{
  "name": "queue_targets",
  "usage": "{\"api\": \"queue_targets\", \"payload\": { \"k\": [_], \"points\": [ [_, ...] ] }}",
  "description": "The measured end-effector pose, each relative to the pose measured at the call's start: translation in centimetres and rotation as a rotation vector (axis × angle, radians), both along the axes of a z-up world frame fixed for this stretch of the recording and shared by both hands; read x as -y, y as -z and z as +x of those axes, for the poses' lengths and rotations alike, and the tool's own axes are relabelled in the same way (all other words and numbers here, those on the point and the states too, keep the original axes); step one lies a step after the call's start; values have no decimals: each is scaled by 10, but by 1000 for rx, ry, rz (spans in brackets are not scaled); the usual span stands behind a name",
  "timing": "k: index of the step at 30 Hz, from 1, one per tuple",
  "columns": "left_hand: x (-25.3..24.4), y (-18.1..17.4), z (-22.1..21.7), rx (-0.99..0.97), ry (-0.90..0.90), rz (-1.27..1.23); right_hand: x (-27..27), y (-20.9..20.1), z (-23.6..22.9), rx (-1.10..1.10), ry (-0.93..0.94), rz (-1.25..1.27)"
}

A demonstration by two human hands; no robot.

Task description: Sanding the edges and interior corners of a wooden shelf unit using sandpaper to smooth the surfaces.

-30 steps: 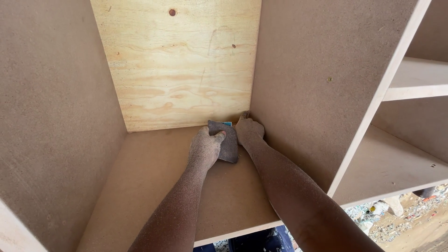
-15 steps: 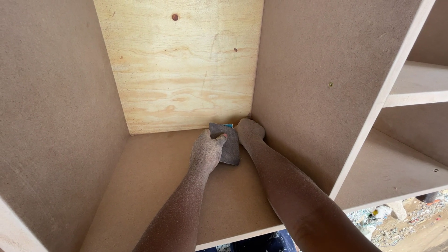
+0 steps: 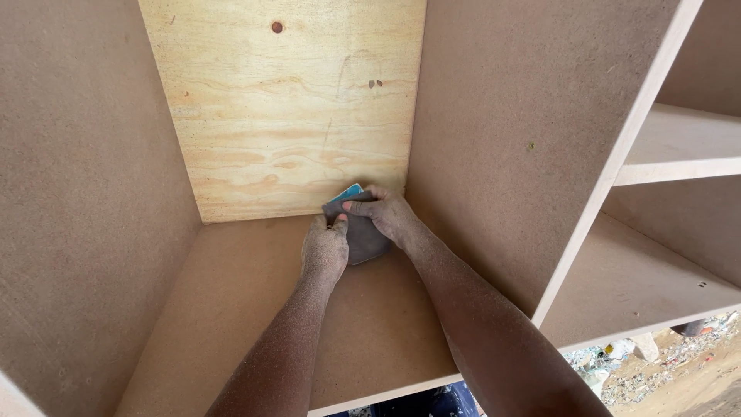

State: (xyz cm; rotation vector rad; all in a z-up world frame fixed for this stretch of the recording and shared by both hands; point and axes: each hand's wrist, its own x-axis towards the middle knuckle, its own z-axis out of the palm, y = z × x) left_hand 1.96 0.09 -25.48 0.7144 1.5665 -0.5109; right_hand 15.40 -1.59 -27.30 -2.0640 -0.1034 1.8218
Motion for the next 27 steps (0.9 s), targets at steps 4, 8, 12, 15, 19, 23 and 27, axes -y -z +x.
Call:
{"api": "queue_targets", "payload": {
  "k": [4,8,12,15,19,23,27],
  "points": [
    [-25,-41,11,35,56,1,-30,5,34,372,-494,99],
    [-9,-12,10,96,91,-20,-47,41,46,809,-1381,239],
    [-10,-2,9,179,37,34,-65,65,52,806,-2157,354],
    [-26,-14,9,193,1,55,-38,70,72,732,-2449,351],
    [-33,-16,9,213,-73,92,-14,64,78,688,-2579,181],
    [-38,-28,7,219,-123,158,6,79,68,682,-2529,241],
    [-43,-33,13,254,-125,192,53,107,77,627,-2439,512]
  ]
}}
